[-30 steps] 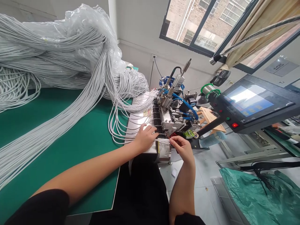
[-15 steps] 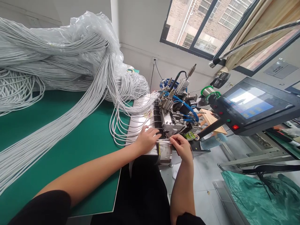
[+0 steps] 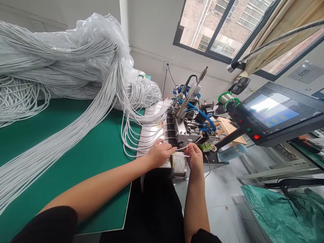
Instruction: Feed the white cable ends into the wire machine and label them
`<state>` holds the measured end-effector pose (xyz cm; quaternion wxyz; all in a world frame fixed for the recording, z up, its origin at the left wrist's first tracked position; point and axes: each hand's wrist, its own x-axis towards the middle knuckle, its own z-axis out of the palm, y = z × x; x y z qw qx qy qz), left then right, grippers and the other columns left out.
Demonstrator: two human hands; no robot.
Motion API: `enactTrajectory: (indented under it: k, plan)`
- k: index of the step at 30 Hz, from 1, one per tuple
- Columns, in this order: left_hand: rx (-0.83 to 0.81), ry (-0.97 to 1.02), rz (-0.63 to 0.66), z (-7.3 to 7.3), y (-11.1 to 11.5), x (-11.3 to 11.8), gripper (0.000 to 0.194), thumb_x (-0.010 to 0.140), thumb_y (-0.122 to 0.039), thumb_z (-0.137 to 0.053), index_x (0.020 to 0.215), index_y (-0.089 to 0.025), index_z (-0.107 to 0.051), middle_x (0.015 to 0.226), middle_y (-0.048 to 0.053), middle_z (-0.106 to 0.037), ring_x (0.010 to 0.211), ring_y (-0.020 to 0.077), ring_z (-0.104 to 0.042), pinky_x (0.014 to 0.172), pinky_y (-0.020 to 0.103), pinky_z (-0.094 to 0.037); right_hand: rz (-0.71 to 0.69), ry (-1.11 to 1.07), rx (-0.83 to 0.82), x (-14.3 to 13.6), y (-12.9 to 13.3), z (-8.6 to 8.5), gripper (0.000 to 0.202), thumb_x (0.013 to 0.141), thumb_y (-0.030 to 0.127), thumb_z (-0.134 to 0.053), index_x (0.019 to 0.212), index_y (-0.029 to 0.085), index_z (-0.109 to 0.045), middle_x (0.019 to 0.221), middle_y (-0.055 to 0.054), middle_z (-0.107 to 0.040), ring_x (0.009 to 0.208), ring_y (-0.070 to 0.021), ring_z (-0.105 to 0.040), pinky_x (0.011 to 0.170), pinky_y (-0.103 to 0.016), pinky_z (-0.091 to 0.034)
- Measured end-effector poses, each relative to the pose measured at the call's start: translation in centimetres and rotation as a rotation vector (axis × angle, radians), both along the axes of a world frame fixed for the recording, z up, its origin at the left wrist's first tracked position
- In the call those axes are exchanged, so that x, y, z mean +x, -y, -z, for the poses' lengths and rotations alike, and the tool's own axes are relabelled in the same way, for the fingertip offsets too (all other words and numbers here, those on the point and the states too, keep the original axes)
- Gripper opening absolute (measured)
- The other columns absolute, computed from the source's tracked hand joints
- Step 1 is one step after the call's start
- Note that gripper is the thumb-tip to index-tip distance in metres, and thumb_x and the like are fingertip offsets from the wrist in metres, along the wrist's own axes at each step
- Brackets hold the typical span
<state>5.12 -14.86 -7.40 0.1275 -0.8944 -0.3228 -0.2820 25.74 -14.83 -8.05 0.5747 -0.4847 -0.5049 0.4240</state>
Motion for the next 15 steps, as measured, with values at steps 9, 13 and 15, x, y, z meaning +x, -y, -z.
enactTrajectory:
  k: [9, 13, 15]
  plan:
    - [-0.021, 0.028, -0.095, -0.5, 0.3, 0.2, 0.041, 0.082, -0.011, -0.048, 0.118, -0.025, -0.062, 0.083, 0.004, -0.063, 0.079, 0.0187, -0.056, 0.086, 0.039, -0.033, 0.13, 0.25, -0.018, 0.7, -0.5, 0.9, 0.03, 0.077, 0.047, -0.063, 0.071, 0.018, -0.06, 0.066, 0.0, -0.054, 0.061, -0.0147, -0.047, 0.058, -0.026, -0.039]
    - [-0.056, 0.024, -0.147, -0.5, 0.4, 0.3, 0.037, 0.082, -0.011, -0.05, 0.112, -0.026, -0.065, 0.085, 0.004, -0.062, 0.083, 0.0201, -0.055, 0.089, 0.041, -0.031, 0.081, 0.358, -0.046, 0.7, -0.8, 0.9, 0.029, 0.076, 0.046, -0.064, 0.069, 0.018, -0.059, 0.063, 0.001, -0.055, 0.059, -0.0143, -0.047, 0.057, -0.025, -0.037]
    - [-0.085, 0.023, -0.172, -0.5, 0.4, 0.3, 0.038, 0.08, -0.011, -0.052, 0.112, -0.025, -0.065, 0.087, 0.005, -0.062, 0.085, 0.0215, -0.055, 0.089, 0.042, -0.03, 0.035, 0.356, -0.057, 0.6, -1.0, 0.8, 0.029, 0.076, 0.046, -0.062, 0.067, 0.019, -0.056, 0.06, 0.002, -0.051, 0.056, -0.0138, -0.045, 0.054, -0.025, -0.035]
